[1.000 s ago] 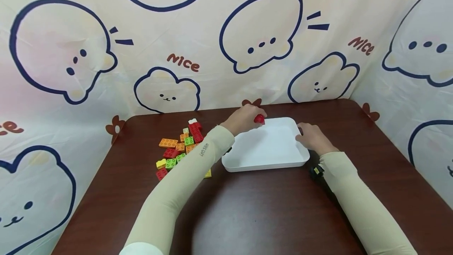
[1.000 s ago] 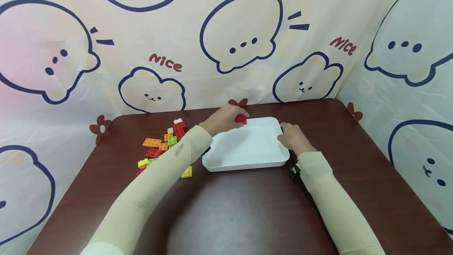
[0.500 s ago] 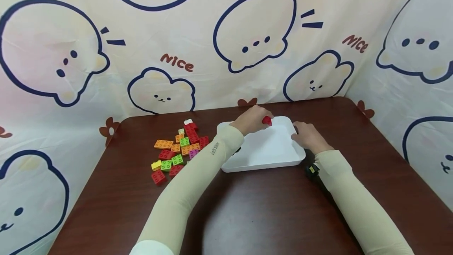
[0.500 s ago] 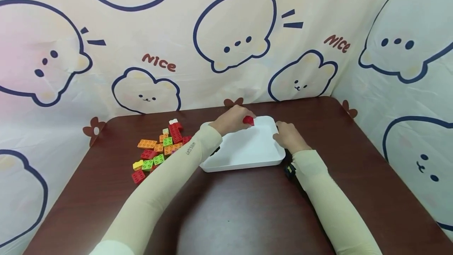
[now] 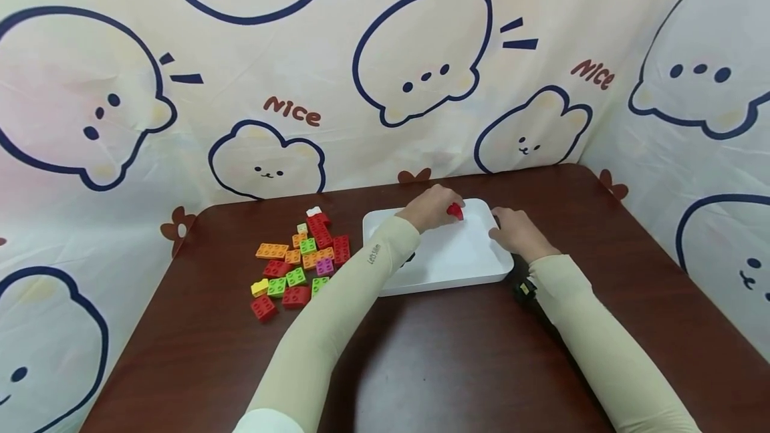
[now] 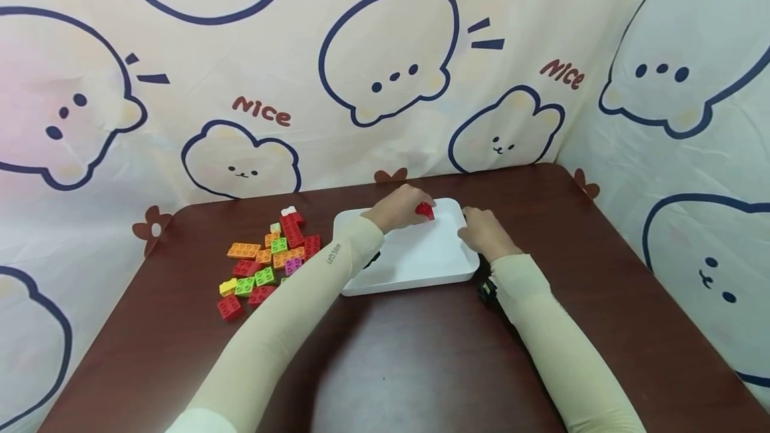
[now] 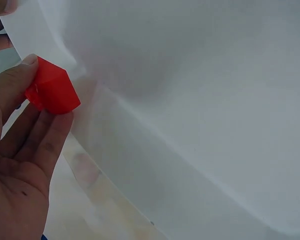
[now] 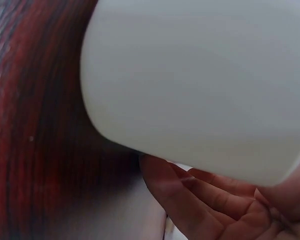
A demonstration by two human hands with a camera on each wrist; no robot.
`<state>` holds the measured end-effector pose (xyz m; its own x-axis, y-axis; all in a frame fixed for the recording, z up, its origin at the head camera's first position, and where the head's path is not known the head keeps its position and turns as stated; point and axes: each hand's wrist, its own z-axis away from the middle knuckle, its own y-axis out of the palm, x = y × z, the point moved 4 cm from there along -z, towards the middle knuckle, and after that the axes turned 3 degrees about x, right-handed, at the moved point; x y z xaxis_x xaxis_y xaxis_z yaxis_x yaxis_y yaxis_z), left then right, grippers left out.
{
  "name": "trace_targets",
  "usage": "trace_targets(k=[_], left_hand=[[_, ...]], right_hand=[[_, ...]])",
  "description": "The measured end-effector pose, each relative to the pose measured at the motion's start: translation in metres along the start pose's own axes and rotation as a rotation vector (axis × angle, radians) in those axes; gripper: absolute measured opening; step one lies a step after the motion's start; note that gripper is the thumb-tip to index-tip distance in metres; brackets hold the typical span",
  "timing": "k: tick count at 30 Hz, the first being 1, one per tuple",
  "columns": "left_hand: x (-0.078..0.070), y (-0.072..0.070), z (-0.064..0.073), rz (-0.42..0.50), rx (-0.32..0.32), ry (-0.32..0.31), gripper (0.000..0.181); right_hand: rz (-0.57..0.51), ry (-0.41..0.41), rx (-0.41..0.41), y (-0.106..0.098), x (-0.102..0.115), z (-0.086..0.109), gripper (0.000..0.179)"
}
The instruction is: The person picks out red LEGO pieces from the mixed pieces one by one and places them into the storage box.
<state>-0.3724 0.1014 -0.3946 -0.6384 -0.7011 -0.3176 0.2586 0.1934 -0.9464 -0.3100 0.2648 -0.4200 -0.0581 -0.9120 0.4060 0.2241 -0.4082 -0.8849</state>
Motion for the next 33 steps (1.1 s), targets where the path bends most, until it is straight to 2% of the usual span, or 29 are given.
trace_targets(k=[10, 20, 28, 33], left_hand=[[-0.006, 0.011, -0.006, -0.056, 0.031, -0.011, 0.040], [-0.009, 0.018, -0.012, -0.071, 0.062, 0.027, 0.041], [-0.012, 0.022, -0.017, -0.089, 0.057, 0.035, 0.041], [-0.013, 0.023, -0.018, -0.094, 0.060, 0.019, 0.044]], right_hand=[[-0.016, -0.002, 0.005, 0.002, 0.001, 0.001, 0.053], [-0.027, 0.006, 0.002, 0.001, 0.002, 0.002, 0.053], [-0.013, -0.005, -0.010, 0.001, 0.000, 0.002, 0.053], [-0.013, -0.013, -0.021, 0.000, 0.000, 0.003, 0.052]])
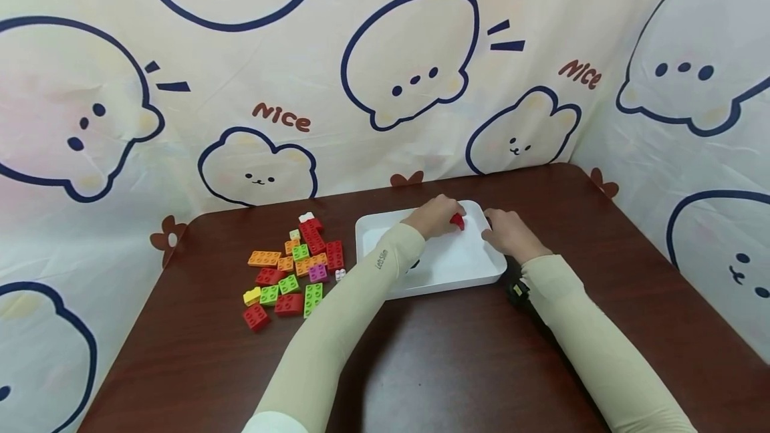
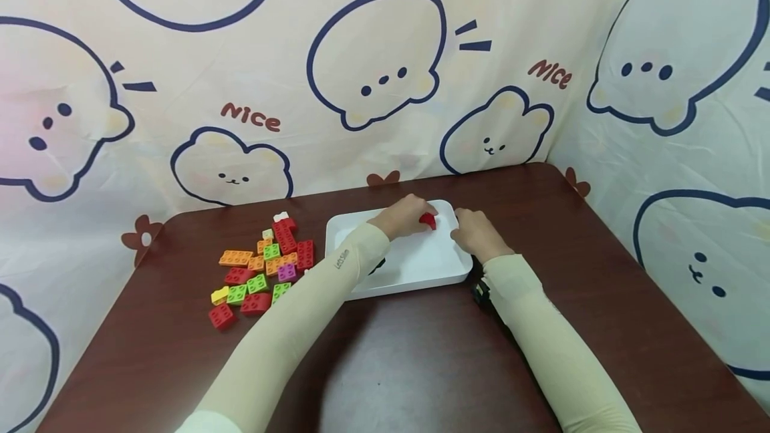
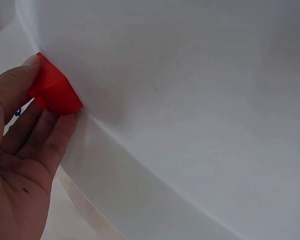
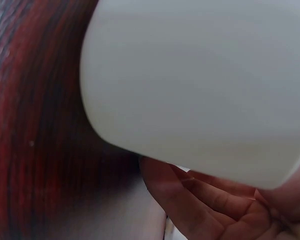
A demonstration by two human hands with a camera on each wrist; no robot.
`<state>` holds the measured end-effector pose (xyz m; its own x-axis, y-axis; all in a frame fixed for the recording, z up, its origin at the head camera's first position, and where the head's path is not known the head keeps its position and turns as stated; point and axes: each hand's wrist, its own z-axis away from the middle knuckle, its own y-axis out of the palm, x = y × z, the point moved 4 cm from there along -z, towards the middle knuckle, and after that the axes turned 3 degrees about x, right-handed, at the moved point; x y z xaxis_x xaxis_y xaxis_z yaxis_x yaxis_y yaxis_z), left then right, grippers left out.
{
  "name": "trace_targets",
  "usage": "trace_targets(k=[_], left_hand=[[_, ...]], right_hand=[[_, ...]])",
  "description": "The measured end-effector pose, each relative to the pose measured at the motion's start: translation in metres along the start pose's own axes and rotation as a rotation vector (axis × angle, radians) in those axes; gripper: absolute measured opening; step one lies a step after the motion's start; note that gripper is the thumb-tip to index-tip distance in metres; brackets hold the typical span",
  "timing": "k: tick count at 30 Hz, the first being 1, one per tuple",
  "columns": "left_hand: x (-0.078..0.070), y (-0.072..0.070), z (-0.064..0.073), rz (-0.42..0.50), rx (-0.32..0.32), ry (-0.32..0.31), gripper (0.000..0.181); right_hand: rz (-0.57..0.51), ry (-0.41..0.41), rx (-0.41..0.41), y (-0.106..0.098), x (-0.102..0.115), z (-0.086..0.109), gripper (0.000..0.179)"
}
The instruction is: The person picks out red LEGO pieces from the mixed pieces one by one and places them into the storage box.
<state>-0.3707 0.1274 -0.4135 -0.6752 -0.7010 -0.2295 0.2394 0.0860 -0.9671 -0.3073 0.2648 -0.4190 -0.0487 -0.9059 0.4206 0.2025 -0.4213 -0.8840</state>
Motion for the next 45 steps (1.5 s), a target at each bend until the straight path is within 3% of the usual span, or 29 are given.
trace_targets(k=[8, 19, 24, 33, 39, 45], left_hand=[[0.000, -0.003, 0.005, -0.004, 0.000, -0.003, 0.055], [0.000, -0.012, 0.015, 0.072, -0.048, 0.002, 0.051], [0.008, -0.016, 0.024, 0.135, -0.080, -0.041, 0.047], [0.029, -0.028, 0.039, 0.073, -0.123, -0.044, 0.048], [0.039, -0.034, 0.049, 0.085, -0.129, -0.056, 0.045], [0.051, -0.041, 0.062, 0.074, -0.178, -0.062, 0.044]], right_hand=[[-0.009, 0.002, 0.009, -0.002, 0.003, 0.002, 0.052], [0.002, 0.015, 0.028, -0.001, 0.003, 0.001, 0.054], [0.000, 0.015, 0.025, 0.000, 0.003, 0.000, 0.054], [0.007, 0.022, 0.033, 0.001, 0.002, 0.000, 0.055], [-0.001, 0.022, 0.039, 0.001, 0.001, 0.002, 0.056], [0.002, 0.028, 0.047, 0.000, 0.003, 0.002, 0.056]])
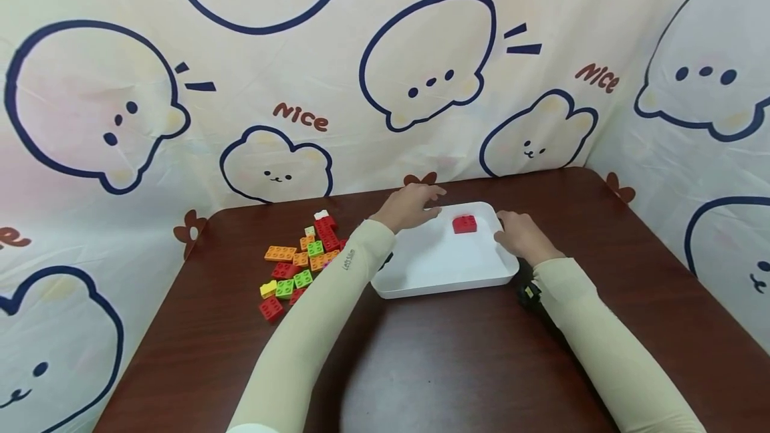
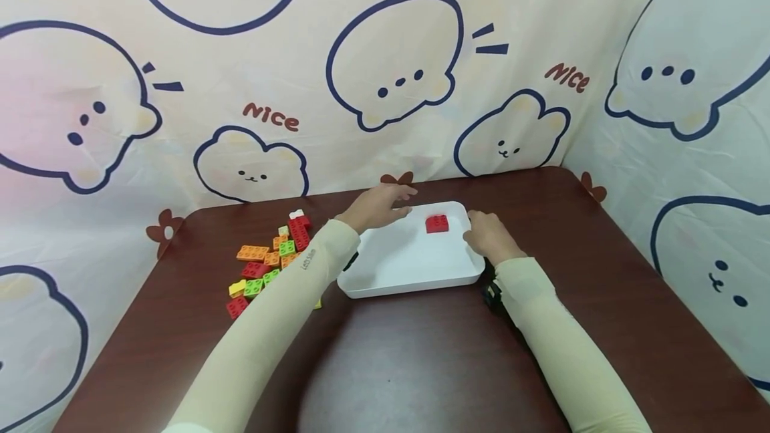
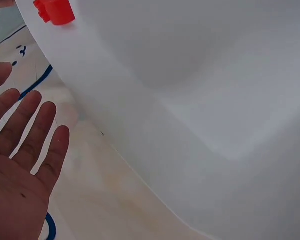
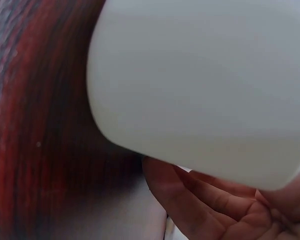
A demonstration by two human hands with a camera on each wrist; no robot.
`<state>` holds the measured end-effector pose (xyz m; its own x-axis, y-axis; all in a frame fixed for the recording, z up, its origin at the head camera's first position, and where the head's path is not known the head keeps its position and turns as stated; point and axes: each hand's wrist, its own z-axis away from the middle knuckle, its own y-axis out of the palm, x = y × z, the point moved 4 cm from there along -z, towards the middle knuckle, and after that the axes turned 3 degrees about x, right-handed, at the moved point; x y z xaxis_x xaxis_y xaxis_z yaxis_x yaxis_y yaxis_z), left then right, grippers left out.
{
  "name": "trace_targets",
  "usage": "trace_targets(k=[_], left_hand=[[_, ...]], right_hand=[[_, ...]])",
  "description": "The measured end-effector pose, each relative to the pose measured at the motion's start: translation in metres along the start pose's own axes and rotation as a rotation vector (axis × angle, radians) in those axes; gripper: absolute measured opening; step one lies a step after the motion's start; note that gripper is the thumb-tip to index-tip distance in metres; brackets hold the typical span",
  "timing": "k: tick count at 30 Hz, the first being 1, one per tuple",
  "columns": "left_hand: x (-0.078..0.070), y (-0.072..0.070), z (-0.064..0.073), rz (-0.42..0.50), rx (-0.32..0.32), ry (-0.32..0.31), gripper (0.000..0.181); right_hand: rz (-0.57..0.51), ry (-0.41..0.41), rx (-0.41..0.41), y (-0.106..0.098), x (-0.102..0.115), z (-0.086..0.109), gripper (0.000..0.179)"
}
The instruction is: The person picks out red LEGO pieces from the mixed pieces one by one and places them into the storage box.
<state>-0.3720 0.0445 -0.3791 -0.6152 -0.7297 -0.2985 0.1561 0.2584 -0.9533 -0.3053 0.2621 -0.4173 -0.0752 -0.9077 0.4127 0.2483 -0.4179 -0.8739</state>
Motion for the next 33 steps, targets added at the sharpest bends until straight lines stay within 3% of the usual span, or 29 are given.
trace_targets(k=[7, 18, 33], left_hand=[[0.017, -0.013, 0.007, 0.020, -0.005, -0.062, 0.044], [0.038, -0.032, 0.019, 0.068, -0.017, -0.077, 0.044], [0.090, -0.058, 0.050, -0.010, -0.039, -0.229, 0.041]], right_hand=[[-0.008, 0.007, 0.005, 0.001, 0.000, 0.000, 0.057], [-0.008, 0.008, 0.006, 0.001, -0.002, 0.000, 0.057], [-0.006, 0.006, 0.007, 0.000, -0.002, 0.002, 0.058]])
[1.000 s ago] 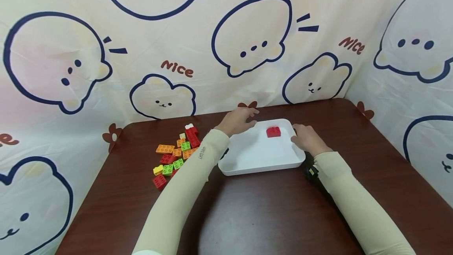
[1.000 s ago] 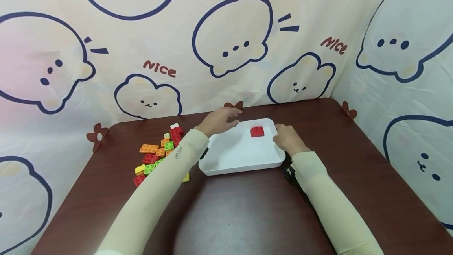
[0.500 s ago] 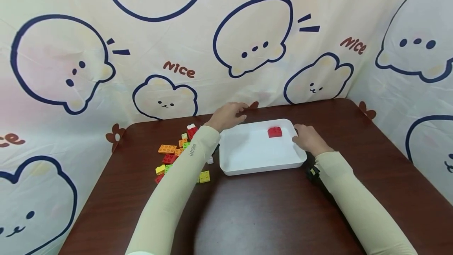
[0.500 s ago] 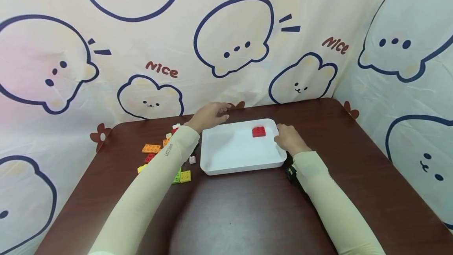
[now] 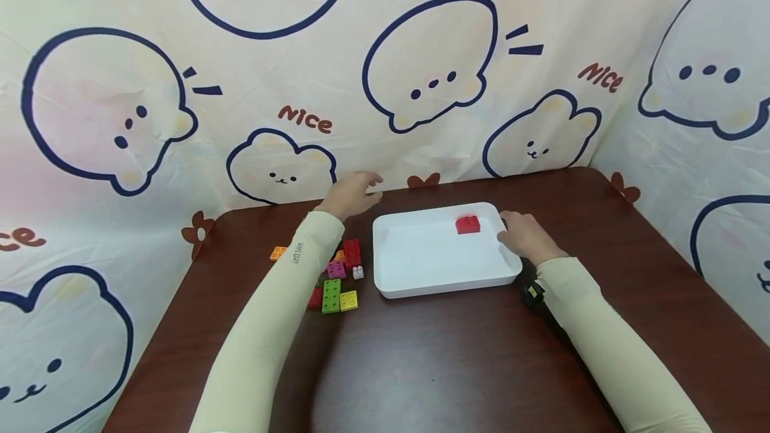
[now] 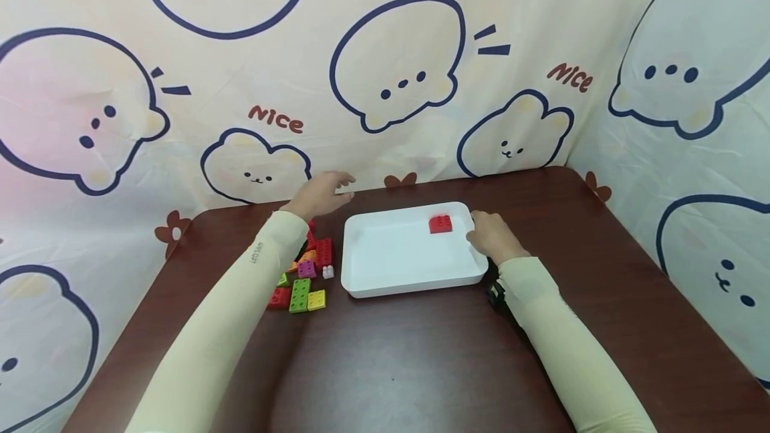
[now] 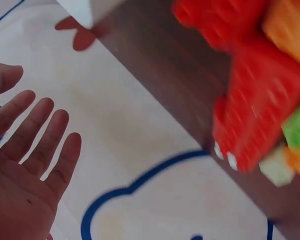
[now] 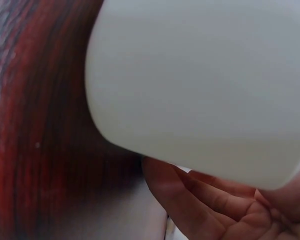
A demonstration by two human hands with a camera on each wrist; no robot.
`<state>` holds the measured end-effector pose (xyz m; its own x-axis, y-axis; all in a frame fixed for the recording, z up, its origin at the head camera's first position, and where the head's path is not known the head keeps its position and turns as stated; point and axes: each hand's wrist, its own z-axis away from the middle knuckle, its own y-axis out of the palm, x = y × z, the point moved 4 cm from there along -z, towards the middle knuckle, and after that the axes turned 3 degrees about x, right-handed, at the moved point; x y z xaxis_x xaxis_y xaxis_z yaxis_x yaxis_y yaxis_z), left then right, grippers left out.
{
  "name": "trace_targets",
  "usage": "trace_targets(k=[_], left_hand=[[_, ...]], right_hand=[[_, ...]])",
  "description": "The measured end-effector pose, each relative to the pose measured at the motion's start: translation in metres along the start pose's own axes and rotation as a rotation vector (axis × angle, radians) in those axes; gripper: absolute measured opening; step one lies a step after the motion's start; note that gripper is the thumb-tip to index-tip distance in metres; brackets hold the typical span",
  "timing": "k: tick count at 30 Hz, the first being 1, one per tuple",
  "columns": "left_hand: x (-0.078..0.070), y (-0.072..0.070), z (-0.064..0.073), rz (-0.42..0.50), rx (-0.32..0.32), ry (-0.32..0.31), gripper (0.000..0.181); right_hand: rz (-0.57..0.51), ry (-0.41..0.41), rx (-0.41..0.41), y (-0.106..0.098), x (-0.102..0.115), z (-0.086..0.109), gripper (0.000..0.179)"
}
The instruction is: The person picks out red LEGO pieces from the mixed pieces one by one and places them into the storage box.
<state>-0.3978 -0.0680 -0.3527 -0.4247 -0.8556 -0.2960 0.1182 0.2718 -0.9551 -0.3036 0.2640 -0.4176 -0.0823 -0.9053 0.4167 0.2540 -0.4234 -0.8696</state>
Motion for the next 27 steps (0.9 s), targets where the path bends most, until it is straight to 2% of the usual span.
trace_targets(k=[4, 10, 18, 27], left_hand=[[0.015, -0.007, 0.006, -0.031, 0.006, -0.020, 0.039], [0.036, -0.012, 0.014, -0.016, 0.038, -0.079, 0.040], [0.053, -0.006, 0.016, -0.074, 0.103, -0.102, 0.044], [0.069, 0.002, 0.026, -0.062, 0.186, -0.164, 0.040]], right_hand=[[-0.004, -0.003, 0.007, 0.001, 0.000, -0.001, 0.058], [-0.005, -0.002, 0.003, 0.001, -0.001, -0.002, 0.059], [-0.003, -0.015, 0.001, 0.000, -0.003, 0.000, 0.059], [0.006, -0.032, -0.006, 0.000, -0.001, 0.001, 0.058]])
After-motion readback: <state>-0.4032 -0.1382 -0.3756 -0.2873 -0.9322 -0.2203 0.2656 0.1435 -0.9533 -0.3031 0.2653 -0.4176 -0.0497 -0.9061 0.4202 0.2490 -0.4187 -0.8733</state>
